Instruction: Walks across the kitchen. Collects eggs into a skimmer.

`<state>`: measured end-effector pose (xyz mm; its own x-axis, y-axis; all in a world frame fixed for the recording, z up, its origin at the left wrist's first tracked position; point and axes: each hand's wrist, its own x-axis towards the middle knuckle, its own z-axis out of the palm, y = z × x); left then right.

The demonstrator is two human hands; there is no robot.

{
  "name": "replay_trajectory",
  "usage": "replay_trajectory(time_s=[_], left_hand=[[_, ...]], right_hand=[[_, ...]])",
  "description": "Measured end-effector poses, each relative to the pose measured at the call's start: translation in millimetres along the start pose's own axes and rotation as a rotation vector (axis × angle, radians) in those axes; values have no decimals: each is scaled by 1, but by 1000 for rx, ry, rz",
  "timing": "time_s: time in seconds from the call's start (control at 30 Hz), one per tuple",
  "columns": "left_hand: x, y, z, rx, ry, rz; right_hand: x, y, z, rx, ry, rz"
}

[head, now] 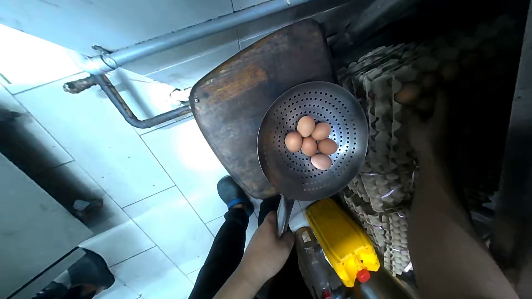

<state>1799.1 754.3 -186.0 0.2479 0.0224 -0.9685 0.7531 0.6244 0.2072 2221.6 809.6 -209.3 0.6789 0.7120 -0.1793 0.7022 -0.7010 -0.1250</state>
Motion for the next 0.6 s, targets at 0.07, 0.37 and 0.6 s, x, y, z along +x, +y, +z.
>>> replay_trajectory(time_s=[0.07, 0.37, 0.6], left_hand=[[0, 0, 1, 1, 4, 3], [1, -2, 0, 2, 14, 4], [1, -2, -2, 2, 11, 4]], right_hand=[[-2, 1, 1, 93, 27, 13], [-18, 4, 4, 263, 165, 106], [-16, 14, 2, 109, 97, -48]])
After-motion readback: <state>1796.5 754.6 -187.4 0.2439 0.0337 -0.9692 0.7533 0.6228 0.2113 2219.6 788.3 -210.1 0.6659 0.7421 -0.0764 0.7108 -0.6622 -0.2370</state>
